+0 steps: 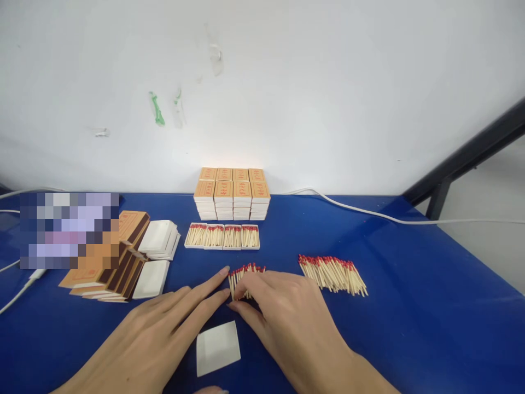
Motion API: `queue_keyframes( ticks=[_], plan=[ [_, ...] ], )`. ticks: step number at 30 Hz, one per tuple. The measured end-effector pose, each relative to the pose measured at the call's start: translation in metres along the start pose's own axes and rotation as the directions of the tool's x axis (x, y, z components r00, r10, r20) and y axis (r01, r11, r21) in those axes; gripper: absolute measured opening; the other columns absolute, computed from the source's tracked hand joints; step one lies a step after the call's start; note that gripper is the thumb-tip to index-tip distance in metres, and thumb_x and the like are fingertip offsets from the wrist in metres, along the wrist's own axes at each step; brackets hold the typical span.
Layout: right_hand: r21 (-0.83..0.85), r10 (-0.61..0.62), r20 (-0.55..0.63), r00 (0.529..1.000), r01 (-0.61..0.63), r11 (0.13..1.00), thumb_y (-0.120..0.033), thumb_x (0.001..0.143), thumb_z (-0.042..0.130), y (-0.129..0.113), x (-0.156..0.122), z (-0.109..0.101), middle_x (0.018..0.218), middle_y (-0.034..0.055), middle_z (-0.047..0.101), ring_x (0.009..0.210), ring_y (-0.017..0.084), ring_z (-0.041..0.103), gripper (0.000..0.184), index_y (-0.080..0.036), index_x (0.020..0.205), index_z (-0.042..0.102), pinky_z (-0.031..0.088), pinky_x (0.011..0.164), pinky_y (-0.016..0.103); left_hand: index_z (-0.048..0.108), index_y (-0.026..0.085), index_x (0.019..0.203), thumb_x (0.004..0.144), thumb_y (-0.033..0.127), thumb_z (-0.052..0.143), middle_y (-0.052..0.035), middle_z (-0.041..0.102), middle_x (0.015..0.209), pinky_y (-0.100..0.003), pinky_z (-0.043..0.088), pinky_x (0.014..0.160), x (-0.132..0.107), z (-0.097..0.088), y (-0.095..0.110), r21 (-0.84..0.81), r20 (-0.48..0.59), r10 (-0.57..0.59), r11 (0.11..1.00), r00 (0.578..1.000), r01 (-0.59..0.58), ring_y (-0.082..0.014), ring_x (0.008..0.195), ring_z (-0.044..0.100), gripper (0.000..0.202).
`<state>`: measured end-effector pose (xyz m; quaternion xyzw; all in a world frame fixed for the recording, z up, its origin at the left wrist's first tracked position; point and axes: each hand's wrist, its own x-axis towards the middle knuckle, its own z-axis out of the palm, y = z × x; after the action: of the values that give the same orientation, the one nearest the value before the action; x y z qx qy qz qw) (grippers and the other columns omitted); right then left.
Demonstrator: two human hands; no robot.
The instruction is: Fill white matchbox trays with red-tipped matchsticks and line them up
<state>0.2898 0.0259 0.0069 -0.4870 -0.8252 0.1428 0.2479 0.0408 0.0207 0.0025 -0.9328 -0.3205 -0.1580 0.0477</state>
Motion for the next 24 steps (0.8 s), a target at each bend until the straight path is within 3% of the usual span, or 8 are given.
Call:
queue_keyframes(
  ticks=[2,5,9,14,19,24],
  plan=[
    [-0.018,0.003,-0.021,1.0,-0.003,1.0,-0.025,0.106,0.073,-0.0012,0.0001,-0.0017,0.083,-0.0064,0.076,0.069,0.013,0.071,0.005,-0.028,0.103,0.074,0.047,0.066,0.025,0.054,0.008,0.158,0.115,0.074,0.04,-0.0169,0.06,0.164,-0.041,0.07,0.095,0.0,-0.0009,0.0002,0.004,0.016,0.0,1.0,1.0,0.0,-0.0293,0.122,0.08,0.08],
    [-0.101,0.032,-0.084,0.996,-0.04,0.994,-0.036,0.111,0.066,-0.0024,0.0012,-0.0047,0.065,-0.0072,0.062,0.051,0.012,0.057,0.014,-0.028,0.105,0.075,0.042,0.056,0.026,0.054,0.009,0.159,0.111,0.075,0.049,-0.016,0.059,0.165,-0.041,0.069,0.098,0.0,-0.0009,-0.0002,0.002,0.024,-0.008,1.0,1.0,0.007,-0.0292,0.121,0.08,0.081],
    [-0.195,0.077,-0.134,0.988,-0.103,0.975,-0.037,0.112,0.06,-0.0017,0.0028,-0.0044,0.054,-0.0095,0.046,0.043,0.012,0.048,0.02,-0.026,0.108,0.076,0.035,0.049,0.027,0.056,0.011,0.159,0.105,0.074,0.063,-0.0151,0.058,0.166,-0.043,0.068,0.1,-0.0005,0.0006,-0.0011,-0.04,0.053,-0.034,0.999,0.998,0.036,-0.0318,0.122,0.08,0.083],
    [-0.245,0.121,-0.129,0.984,-0.15,0.958,-0.04,0.111,0.058,0.0013,0.0022,0.0002,0.054,-0.0097,0.049,0.043,0.014,0.052,0.03,-0.024,0.131,0.075,0.035,0.048,0.027,0.056,0.012,0.16,0.105,0.071,0.064,-0.0151,0.056,0.167,-0.044,0.068,0.102,-0.0002,-0.0005,-0.0007,-0.067,0.052,-0.038,0.997,0.998,0.042,-0.032,0.123,0.079,0.081],
    [-0.176,0.147,-0.083,0.986,-0.16,0.971,-0.04,0.112,0.058,-0.0008,0.0031,0.0008,0.056,-0.0094,0.05,0.044,0.013,0.051,0.027,-0.027,0.128,0.076,0.035,0.049,0.027,0.054,0.015,0.162,0.106,0.069,0.064,-0.0138,0.062,0.164,-0.044,0.067,0.103,-0.0031,-0.0022,-0.0006,-0.11,0.059,-0.062,0.992,0.996,0.068,-0.0323,0.124,0.078,0.078],
    [-0.11,0.167,-0.061,0.984,-0.173,0.979,-0.042,0.113,0.057,-0.0029,0.0046,-0.003,0.056,-0.0102,0.048,0.045,0.012,0.048,0.026,-0.031,0.127,0.076,0.036,0.05,0.027,0.053,0.015,0.163,0.107,0.07,0.063,-0.0132,0.057,0.168,-0.044,0.068,0.101,-0.0055,-0.0016,-0.0008,-0.096,0.048,-0.055,0.994,0.997,0.06,-0.0321,0.124,0.078,0.08]
  ],
)
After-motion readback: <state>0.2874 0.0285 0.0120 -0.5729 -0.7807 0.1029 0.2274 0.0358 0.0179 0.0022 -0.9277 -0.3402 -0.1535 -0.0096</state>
